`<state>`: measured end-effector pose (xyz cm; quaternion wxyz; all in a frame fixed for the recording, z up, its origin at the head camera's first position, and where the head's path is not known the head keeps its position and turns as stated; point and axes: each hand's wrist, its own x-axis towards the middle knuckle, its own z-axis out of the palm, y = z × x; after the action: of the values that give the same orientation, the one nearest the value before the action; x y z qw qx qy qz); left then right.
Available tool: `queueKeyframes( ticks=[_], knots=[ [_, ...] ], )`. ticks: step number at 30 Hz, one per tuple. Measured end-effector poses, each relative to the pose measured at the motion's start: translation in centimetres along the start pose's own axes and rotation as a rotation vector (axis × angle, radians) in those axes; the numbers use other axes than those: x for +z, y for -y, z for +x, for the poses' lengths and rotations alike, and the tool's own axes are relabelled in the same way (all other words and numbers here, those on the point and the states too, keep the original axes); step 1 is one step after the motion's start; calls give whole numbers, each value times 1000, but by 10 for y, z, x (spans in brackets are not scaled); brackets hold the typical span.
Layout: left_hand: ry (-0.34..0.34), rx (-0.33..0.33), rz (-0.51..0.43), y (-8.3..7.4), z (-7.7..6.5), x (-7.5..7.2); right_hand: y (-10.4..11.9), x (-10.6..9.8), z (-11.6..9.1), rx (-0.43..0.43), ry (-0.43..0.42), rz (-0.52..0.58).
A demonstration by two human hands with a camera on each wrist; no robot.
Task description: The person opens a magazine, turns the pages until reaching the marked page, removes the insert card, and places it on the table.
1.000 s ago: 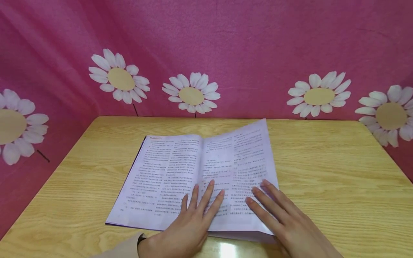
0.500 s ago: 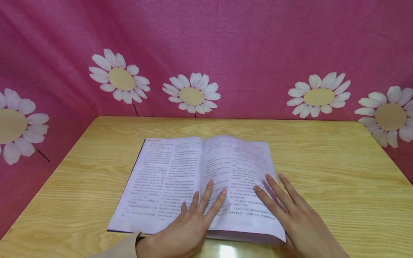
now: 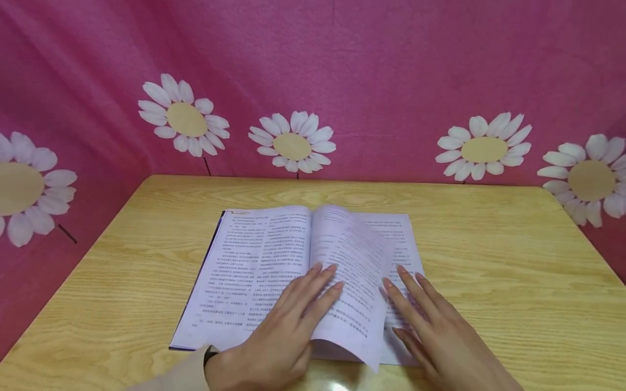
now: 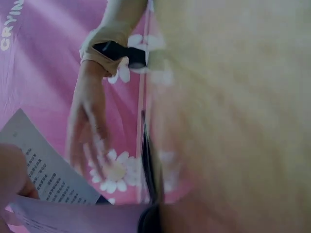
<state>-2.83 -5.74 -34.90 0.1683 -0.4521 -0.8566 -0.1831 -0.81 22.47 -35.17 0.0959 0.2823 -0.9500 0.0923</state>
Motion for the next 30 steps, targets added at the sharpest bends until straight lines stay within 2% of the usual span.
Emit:
queueKeyframes(
  ticks=[5,8,13,16,22,26,30],
  knots=[
    [-91,59,5,5,2,-11,-11,12,-7,238,314,106],
    [-116,74,-29,8,3,-21,-18,20,-12,293,407,182],
    [-160,64,-92,11,3,-42,-24,24,-15,295,414,207],
    [-152,54,-127,13,3,-55,-25,23,-14,278,422,183],
    [-130,-29,-190,20,-2,-76,-24,22,-15,296,442,192],
    [-93,-88,-187,24,-15,-83,-23,23,-16,303,442,211],
    [-2,-155,-149,30,-26,-84,-23,22,-16,298,444,187]
  ],
)
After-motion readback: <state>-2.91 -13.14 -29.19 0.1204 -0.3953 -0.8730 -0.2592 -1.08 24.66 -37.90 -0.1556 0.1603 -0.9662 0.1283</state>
